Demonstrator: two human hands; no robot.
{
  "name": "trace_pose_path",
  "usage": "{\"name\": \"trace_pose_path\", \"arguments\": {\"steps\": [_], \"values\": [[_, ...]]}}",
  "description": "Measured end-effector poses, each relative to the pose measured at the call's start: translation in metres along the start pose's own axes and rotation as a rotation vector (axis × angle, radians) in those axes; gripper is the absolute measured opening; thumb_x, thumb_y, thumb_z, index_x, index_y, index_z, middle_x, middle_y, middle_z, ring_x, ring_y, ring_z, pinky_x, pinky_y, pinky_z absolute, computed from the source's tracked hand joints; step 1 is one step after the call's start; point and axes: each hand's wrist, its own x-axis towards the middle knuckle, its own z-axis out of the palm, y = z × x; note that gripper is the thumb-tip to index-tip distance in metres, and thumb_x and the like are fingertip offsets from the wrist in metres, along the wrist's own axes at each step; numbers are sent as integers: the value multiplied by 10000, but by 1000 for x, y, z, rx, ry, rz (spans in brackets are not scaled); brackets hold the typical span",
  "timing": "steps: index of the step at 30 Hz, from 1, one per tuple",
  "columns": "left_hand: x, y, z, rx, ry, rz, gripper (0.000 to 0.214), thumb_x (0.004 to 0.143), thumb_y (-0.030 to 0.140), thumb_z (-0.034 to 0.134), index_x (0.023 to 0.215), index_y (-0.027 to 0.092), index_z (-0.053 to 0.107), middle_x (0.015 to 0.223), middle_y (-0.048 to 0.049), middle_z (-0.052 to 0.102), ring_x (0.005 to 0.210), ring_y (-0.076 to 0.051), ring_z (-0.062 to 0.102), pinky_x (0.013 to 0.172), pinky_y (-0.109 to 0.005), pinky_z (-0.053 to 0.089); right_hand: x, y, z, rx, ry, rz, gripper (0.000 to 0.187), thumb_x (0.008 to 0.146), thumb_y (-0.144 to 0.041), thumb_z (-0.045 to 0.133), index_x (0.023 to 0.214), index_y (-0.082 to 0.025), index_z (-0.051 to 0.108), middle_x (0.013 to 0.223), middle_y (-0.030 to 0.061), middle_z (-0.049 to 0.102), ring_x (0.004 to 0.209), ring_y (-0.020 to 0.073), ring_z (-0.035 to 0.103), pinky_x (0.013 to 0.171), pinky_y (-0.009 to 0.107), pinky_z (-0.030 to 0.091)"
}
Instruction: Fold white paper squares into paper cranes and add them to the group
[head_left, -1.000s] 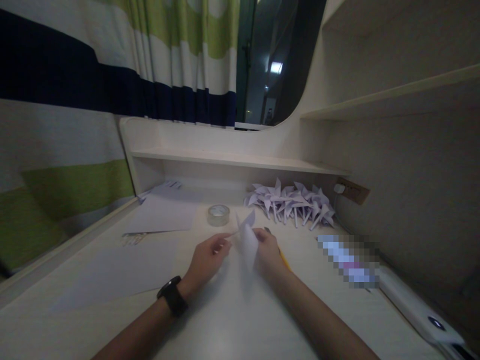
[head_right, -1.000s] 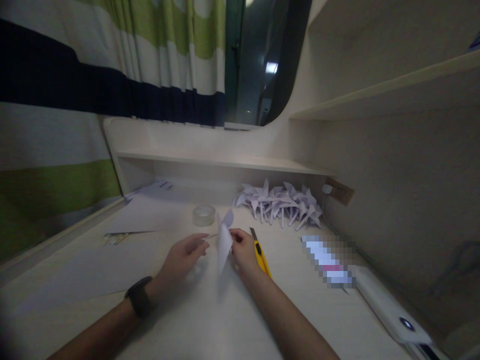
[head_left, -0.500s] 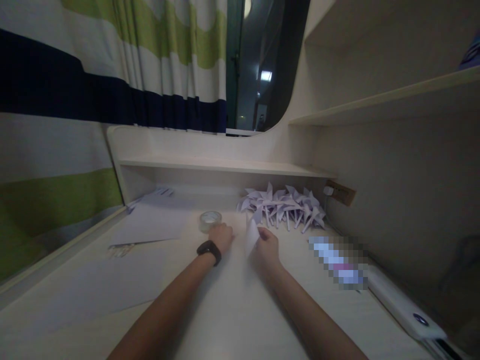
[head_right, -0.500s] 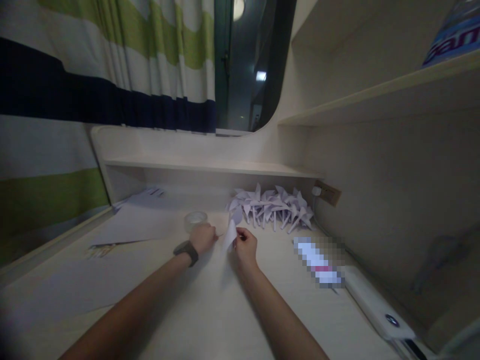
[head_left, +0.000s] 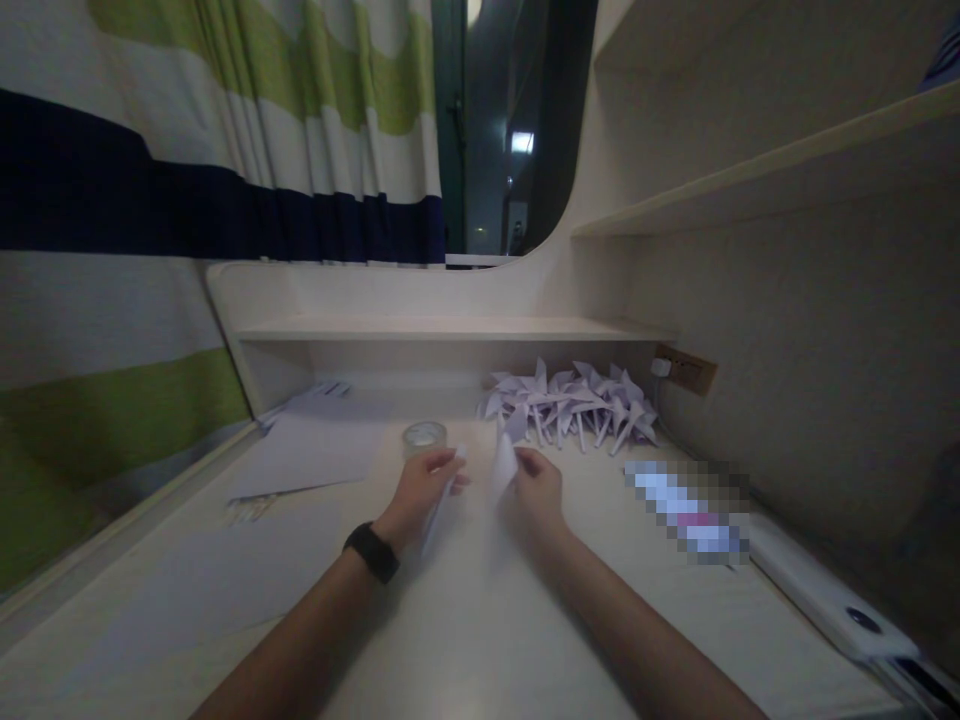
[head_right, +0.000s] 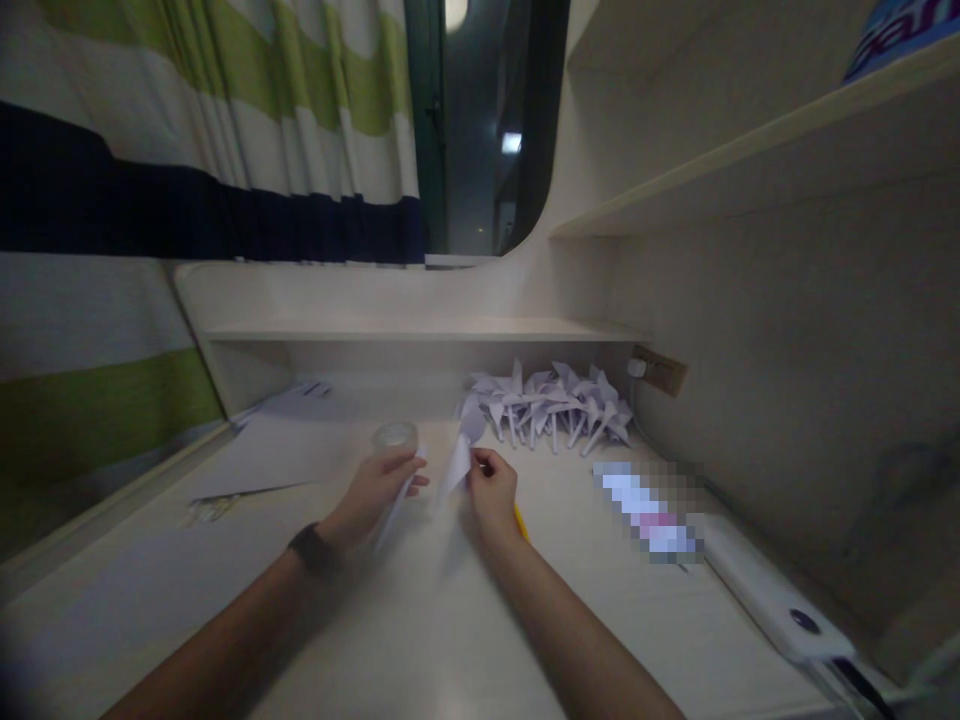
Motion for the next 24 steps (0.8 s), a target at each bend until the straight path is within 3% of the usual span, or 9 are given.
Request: {"name": "trace_pose_path", "arguments": {"steps": [4, 10, 24], "values": [[-36, 2, -5, -334, -32, -69, 351, 790, 394, 681, 1027, 137, 700, 1023, -130, 693, 805, -168, 645, 705, -264, 493, -17, -9, 7, -69, -35, -39, 190, 742, -327, 608, 805, -176, 705, 729, 44, 695, 663, 193, 595, 605, 275, 452], [-50, 3, -7, -609, -178, -58, 342, 774, 349, 721, 1049, 147, 700, 948, -101, 687, 841, -153, 614, 783, -269, 464, -35, -31, 10, -208, -98, -149, 171, 788, -339, 605, 782, -197, 701, 736, 36, 680, 660, 177, 578, 599, 264, 431], [-51, 7, -8, -654, -234, -101, 390, 789, 319, 712, 1147, 169, 671, 1152, -138, 655, 1003, -222, 614, 877, -358, 472, -43, -40, 11, -228, -140, -216, 143, 808, -290, 584, 760, -191, 675, 736, 17, 640, 669, 161, 561, 597, 252, 409]]}}
